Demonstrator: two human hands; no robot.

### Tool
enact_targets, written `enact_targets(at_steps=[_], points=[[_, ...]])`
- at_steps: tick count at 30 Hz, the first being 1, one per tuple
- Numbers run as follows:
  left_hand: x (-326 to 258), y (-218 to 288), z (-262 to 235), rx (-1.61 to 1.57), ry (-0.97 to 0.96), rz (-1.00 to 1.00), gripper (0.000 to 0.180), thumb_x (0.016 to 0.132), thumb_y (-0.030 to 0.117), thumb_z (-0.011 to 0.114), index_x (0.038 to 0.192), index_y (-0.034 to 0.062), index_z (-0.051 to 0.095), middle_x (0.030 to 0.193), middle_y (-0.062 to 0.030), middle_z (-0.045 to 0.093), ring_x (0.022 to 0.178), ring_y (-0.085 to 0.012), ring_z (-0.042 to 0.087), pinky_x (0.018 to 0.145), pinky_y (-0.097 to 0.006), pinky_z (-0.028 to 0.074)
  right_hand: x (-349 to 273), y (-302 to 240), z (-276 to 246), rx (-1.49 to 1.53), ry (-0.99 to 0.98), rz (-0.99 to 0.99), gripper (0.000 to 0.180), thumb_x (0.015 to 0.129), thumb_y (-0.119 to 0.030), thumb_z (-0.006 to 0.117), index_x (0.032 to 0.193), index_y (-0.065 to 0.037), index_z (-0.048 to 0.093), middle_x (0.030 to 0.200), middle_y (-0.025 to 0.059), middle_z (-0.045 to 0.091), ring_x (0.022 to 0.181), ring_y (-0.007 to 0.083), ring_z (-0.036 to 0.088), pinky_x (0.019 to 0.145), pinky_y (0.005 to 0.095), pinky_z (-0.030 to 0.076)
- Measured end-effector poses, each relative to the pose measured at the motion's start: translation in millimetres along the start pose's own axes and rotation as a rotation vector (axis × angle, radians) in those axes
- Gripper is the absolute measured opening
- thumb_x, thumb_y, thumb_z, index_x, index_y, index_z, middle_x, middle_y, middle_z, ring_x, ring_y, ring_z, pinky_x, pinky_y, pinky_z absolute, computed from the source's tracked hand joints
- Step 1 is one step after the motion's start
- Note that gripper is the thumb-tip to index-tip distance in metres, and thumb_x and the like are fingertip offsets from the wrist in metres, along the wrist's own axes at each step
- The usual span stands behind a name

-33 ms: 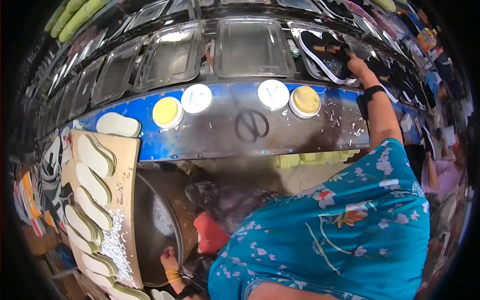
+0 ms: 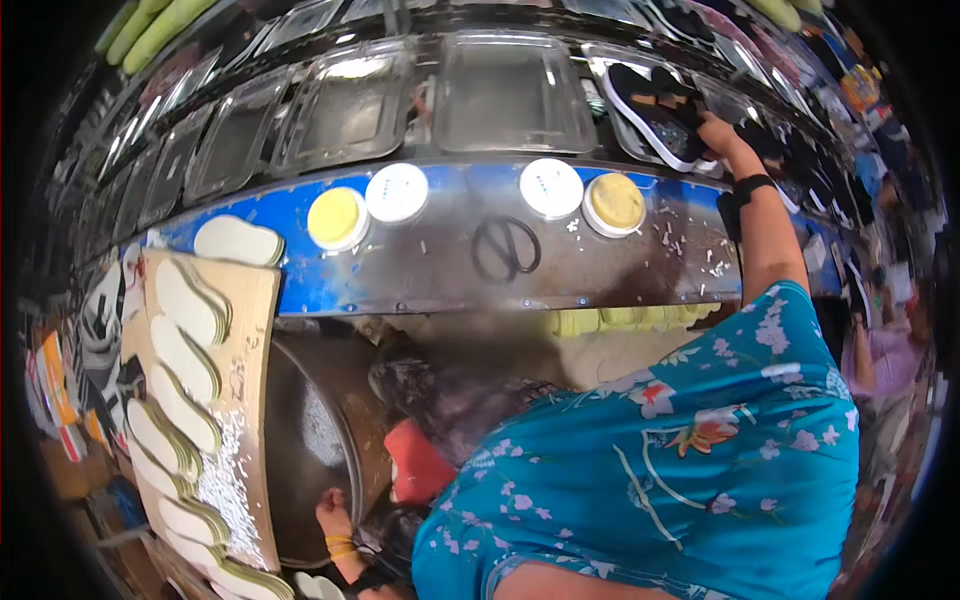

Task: Inserting insoles into shoes and trimming excess threads in a shoe factory.

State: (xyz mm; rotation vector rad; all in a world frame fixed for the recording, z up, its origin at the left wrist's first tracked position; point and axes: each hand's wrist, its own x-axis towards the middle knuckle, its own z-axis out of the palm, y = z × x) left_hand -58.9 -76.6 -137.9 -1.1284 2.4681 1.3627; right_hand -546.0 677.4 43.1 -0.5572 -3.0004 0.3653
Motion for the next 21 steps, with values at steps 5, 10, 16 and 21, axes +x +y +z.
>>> enact_targets(at_steps=[5,10,16,21], points=[[-9,18,1,0.172,0.089,-0.009,0.030,0.083,0.026,0.054,0.092,-0.0014,0.062,0.087,-0.0215,0.062,0.085,-0.0281,0.062,0.074,-0.034,0.046,4,-11,-4,0.562,-0.326,-0.039,0.048,0.080,-0.039,0.053,0.119,-0.010,0.047,0.092,0.0036,0.057,0.067,0.0150,0.053,0.049,0.0279,0.043],[-19,36,5,0.174,0.221,0.007,0.029,0.081,0.028,0.053,0.090,0.0021,0.062,0.087,-0.0212,0.060,0.087,-0.0358,0.057,0.076,-0.039,0.045,-6,-15,-5,0.268,-0.597,-0.107,0.049,0.073,-0.027,0.061,0.113,-0.005,0.044,0.091,0.0096,0.055,0.057,0.0237,0.057,0.041,0.0331,0.047],[-24,43,5,0.202,0.277,-0.049,0.027,0.080,0.028,0.055,0.090,0.0039,0.061,0.086,-0.0203,0.061,0.085,-0.0348,0.058,0.075,-0.039,0.045,-8,-81,-16,0.227,-0.107,-0.249,0.043,0.076,-0.031,0.059,0.098,0.006,0.057,0.072,0.0109,0.056,0.045,0.0201,0.053,0.034,0.0293,0.040],[-50,78,-18,-0.082,0.229,0.217,0.026,0.084,0.021,0.053,0.100,0.0004,0.058,0.081,-0.0100,0.063,0.072,-0.0170,0.059,0.067,-0.027,0.046,-89,-218,-63,0.717,-0.060,-0.534,0.031,0.083,-0.037,0.054,0.069,-0.009,0.050,0.051,0.0007,0.043,0.033,0.0098,0.042,0.032,0.0221,0.030]])
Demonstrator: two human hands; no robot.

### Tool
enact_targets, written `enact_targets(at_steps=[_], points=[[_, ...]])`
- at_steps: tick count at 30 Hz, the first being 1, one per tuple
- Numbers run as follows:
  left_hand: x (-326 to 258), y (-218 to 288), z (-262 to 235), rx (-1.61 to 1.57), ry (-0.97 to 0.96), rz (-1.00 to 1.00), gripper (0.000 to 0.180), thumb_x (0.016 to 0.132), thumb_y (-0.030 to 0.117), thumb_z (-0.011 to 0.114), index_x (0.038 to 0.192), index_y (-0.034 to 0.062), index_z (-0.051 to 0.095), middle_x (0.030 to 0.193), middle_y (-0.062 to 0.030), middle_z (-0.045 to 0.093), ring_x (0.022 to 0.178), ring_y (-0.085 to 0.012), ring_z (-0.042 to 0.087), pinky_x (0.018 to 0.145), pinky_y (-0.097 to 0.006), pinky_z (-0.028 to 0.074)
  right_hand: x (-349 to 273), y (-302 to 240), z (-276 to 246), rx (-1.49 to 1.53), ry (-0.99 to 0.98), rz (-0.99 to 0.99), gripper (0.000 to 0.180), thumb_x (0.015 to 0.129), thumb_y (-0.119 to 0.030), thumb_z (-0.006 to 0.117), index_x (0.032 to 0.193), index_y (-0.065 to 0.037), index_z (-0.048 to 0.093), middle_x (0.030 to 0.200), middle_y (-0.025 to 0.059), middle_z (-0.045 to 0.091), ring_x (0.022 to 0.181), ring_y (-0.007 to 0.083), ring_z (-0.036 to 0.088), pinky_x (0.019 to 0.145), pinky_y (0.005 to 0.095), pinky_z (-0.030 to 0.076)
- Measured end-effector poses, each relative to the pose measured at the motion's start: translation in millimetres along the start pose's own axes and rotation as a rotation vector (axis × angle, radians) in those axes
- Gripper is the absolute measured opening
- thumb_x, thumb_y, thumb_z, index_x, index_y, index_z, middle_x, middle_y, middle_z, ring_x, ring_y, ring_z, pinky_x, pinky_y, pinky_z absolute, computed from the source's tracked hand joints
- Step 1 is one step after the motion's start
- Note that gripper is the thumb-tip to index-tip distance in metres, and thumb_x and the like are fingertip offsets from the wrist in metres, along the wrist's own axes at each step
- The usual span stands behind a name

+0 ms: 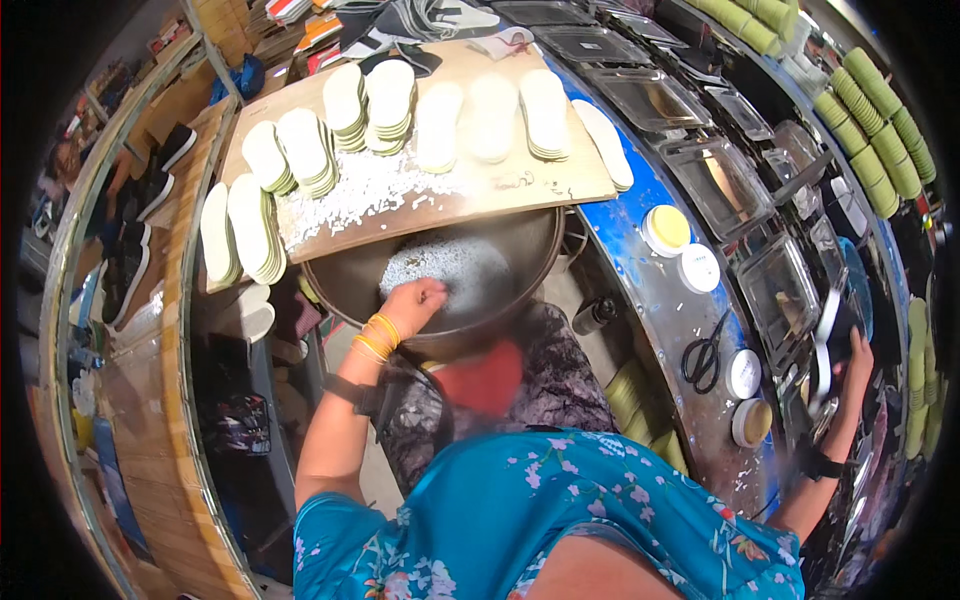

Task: Inserting insoles into shoes and trimming excess threads in a shoe factory.

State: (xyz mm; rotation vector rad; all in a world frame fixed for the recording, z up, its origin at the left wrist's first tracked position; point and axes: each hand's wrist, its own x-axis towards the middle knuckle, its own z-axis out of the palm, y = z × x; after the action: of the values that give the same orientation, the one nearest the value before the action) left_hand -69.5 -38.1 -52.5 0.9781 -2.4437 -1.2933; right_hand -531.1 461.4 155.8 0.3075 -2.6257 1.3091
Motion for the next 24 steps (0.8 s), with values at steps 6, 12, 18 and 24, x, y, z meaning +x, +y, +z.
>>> enact_targets(at_steps=[6,12,18,24], points=[[-42,79,-23,-0.462,-0.340,-0.087,0.041,0.090,0.026,0.047,0.122,0.0011,0.042,0.104,-0.0101,0.057,0.081,-0.0147,0.058,0.069,-0.025,0.047,-129,-153,154,0.143,-0.392,-0.313,0.022,0.079,-0.024,0.060,0.081,-0.002,0.060,0.057,0.0032,0.053,0.044,0.0101,0.050,0.039,0.0250,0.040],[-45,58,1,-0.831,0.400,-0.131,0.057,0.086,0.030,0.054,0.127,-0.0019,0.031,0.106,-0.0077,0.051,0.091,-0.0120,0.048,0.077,-0.025,0.041,-296,-217,300,-0.258,-0.950,-1.341,0.023,0.078,-0.032,0.056,0.077,-0.010,0.058,0.069,0.0078,0.060,0.060,0.0268,0.061,0.050,0.0381,0.048],[-62,-40,-1,-0.574,0.918,-0.152,0.059,0.085,0.018,0.055,0.132,-0.0005,0.024,0.127,-0.0181,0.040,0.108,-0.0192,0.044,0.092,-0.028,0.035,-356,-227,349,-0.173,-1.498,-1.175,0.038,0.079,-0.025,0.054,0.112,-0.007,0.049,0.088,0.0173,0.058,0.079,0.0326,0.059,0.068,0.0407,0.047],[-58,-38,-26,0.137,0.861,0.011,0.030,0.084,0.016,0.052,0.108,-0.0006,0.054,0.108,-0.0160,0.054,0.104,-0.0281,0.049,0.093,-0.035,0.035,-283,-173,331,0.237,-1.000,-0.814,0.050,0.070,-0.018,0.063,0.117,-0.006,0.048,0.101,0.0150,0.060,0.084,0.0266,0.061,0.075,0.0341,0.049]])
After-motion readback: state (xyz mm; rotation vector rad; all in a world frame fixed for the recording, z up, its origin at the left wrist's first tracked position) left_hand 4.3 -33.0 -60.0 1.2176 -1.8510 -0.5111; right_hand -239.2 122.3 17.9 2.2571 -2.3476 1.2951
